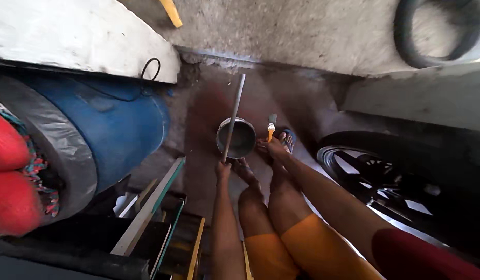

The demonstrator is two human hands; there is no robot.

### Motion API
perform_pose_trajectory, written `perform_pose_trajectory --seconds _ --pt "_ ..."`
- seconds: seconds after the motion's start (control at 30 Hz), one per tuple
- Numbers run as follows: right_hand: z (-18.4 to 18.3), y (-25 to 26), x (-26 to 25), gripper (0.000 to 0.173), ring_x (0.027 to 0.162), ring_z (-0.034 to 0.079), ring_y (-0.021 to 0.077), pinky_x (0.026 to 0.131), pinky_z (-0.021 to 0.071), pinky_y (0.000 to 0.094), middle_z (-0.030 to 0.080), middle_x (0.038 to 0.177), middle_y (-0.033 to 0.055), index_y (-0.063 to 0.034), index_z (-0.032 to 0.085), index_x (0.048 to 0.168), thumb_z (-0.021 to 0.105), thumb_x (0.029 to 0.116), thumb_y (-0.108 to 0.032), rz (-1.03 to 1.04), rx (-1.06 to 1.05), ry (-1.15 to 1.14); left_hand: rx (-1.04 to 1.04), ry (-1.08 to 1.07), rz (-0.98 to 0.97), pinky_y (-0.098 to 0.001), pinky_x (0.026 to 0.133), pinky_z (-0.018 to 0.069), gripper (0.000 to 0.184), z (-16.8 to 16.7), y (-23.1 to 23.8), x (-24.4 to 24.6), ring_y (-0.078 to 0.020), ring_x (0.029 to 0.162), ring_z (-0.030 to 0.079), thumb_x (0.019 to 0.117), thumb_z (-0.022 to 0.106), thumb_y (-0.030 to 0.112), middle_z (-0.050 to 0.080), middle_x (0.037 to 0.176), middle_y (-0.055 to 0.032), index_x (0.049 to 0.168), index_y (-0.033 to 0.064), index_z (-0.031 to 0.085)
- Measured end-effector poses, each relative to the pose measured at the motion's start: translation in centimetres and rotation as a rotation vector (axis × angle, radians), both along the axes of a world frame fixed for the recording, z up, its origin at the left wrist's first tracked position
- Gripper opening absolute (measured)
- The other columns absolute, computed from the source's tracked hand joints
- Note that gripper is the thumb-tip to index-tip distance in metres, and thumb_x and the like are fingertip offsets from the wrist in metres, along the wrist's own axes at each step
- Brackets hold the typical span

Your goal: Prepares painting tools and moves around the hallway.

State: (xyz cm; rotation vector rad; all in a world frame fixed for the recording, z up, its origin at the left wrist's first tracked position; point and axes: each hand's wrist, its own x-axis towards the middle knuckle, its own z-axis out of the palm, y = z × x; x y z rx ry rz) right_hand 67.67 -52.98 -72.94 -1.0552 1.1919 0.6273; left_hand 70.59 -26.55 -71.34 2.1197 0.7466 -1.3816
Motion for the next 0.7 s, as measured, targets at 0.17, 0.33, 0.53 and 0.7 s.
perform_pose_trajectory --seconds 0.17,0.33,0.53,0.7 --pt "-0.1 0.6 0.9 0.039 0.096 0.072 0.0222 0.083 0.0614 0.0392 0.069 0.119 0.0137 -0.0006 0.051 0.135 0.06 0.0975 0.0 0.045 0.024 -0.015 0.132 -0.094 -0.01 -0.0535 0.1 0.0527 0.044 0.6 0.2 0.1 -0.0343 0.111 0.068 0.1019 0.063 0.037 0.071 0.116 -0.0208 0.127 0.0004 0.065" --pt "-0.7 0.5 1.2 0.035 0.095 0.071 0.0222 0.083 0.0614 0.04 0.069 0.116 0.0136 -0.0013 0.05 0.134 0.056 0.0992 0.0 -0.004 0.005 -0.017 0.157 -0.282 0.012 -0.0537 0.097 0.0535 0.041 0.7 1.4 2.2 -0.0331 0.105 0.069 0.1083 0.049 0.033 0.072 0.111 -0.0201 0.131 0.002 0.063" --pt "-1.1 0.2 1.1 0.034 0.094 0.071 0.024 0.082 0.0615 0.0422 0.07 0.115 0.0137 -0.0016 0.052 0.131 0.056 0.0972 0.0 -0.062 0.015 -0.056 -0.01 -0.434 0.169 -0.0518 0.098 0.0532 0.036 -2.0 2.6 6.0 -0.0287 0.11 0.067 0.1065 0.052 0.027 0.07 0.122 -0.0151 0.134 0.0068 0.063" --pt "-1.3 0.1 1.4 0.032 0.093 0.072 0.0243 0.081 0.0618 0.0421 0.07 0.114 0.0144 -0.0016 0.049 0.13 0.056 0.0989 0.0 -0.12 0.046 -0.051 -0.266 -0.329 0.28 -0.0487 0.103 0.0486 0.038 -1.4 1.5 8.6 -0.0253 0.124 0.061 0.1074 0.052 0.026 0.062 0.142 -0.0078 0.144 0.0175 0.059"
